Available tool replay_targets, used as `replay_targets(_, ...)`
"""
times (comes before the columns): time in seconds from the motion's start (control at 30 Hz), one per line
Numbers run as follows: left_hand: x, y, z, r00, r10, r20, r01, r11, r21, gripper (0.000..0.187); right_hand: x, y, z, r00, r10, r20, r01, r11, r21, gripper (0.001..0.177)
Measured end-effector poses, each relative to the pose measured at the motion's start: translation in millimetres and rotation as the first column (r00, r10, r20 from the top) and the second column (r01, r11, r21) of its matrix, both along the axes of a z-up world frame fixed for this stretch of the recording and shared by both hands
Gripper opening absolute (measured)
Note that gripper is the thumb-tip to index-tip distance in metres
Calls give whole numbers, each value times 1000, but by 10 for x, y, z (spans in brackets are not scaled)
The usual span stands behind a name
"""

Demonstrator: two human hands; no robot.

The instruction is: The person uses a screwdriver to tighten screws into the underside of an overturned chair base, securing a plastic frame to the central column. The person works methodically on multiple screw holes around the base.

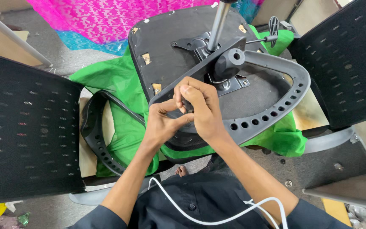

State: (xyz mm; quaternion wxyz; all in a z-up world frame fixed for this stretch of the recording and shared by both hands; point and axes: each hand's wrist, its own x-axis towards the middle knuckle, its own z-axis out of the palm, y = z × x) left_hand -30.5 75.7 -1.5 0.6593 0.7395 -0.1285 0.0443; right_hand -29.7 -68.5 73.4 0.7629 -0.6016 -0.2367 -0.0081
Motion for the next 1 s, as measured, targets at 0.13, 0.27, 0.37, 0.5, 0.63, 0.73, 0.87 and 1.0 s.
replay_targets(0.13,51,8,29,993,-121,-2,121,992,-34,21,121,-153,9,971,214,-103,-219,975,-44,30)
replay_targets(0.27,70,62,5,959,-274,-65,261,951,-165,14,170,-225,27,903,371,-216,-378,926,10,28)
replay_targets(0.37,75,65,-29,975,-219,-37,213,969,-122,15,128,-165,40,951,260,-168,-268,963,-22,29)
replay_targets(0.5,40,56,-40,998,-49,37,50,999,-19,29,-38,52,10,997,-69,-16,69,997,18,30)
replay_targets(0.63,12,46,-26,999,4,33,-6,999,41,29,-40,37,10,998,-46,-32,45,998,-36,33)
replay_targets(0.73,41,42,-35,998,-67,-6,67,998,-21,26,80,-61,20,994,105,-45,-108,990,-91,35)
replay_targets(0.87,75,60,-70,973,-228,-38,216,955,-203,26,148,-146,37,960,258,-112,-273,948,-161,35)
replay_targets(1.0,62,107,-45,979,-189,-78,180,978,-106,23,96,-88,51,963,228,-143,-246,961,-128,34)
